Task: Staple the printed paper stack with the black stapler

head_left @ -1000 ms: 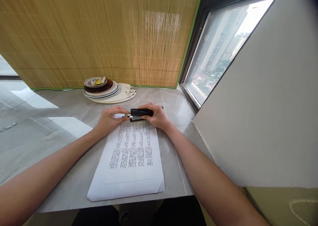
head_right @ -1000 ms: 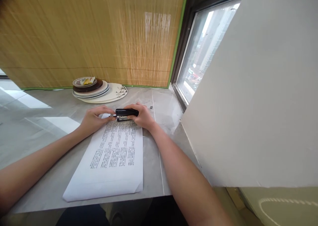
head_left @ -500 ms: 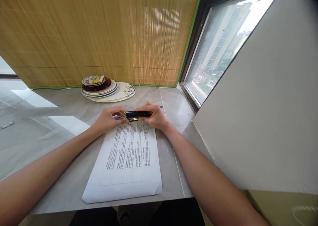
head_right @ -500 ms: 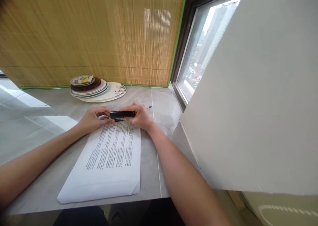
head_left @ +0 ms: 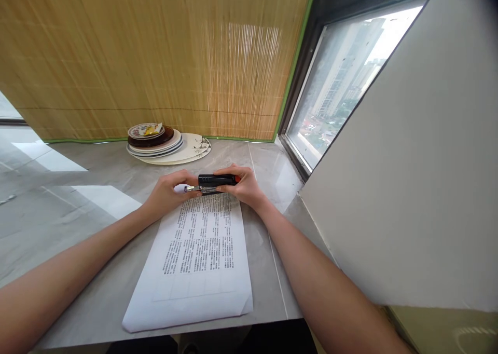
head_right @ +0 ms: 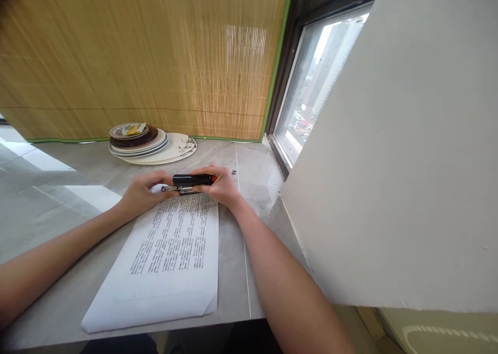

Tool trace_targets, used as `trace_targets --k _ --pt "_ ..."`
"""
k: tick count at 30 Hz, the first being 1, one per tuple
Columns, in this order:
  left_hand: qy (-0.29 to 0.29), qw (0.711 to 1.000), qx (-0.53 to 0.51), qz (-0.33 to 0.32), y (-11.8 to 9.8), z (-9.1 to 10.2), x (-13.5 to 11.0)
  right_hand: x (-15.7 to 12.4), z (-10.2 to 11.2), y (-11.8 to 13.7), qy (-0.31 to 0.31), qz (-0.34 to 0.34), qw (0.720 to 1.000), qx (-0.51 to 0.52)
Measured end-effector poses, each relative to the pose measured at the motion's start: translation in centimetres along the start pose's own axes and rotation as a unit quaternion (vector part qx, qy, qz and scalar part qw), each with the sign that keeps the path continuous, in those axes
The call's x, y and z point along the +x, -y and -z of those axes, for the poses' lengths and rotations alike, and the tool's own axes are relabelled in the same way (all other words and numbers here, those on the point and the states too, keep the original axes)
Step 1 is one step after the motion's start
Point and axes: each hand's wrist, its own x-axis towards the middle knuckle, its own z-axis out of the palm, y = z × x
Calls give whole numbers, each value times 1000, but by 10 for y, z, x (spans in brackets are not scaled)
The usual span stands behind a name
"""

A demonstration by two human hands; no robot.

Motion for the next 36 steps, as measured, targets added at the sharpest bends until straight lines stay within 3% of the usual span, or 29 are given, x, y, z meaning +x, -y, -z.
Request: trace_targets --k 5,12,19,27,33,36 --pt "-29 998 36 -44 -9 2 -2 2 4 -2 -7 -21 999 40" --pt "-12 998 19 -60 -12 14 -4 1 17 -5 -57 -68 991 100" --pt "-64 998 -7 -19 -14 2 -10 -1 5 1 54 -28 991 121" --pt "-78 996 30 -20 -15 9 -7 -1 -3 11 67 -12 995 76" --pt "-149 969 182 -70 -36 15 -11 1 0 7 -13 -63 989 135" --pt "-116 965 188 -142 -57 11 -21 2 7 1 -117 -96 973 172"
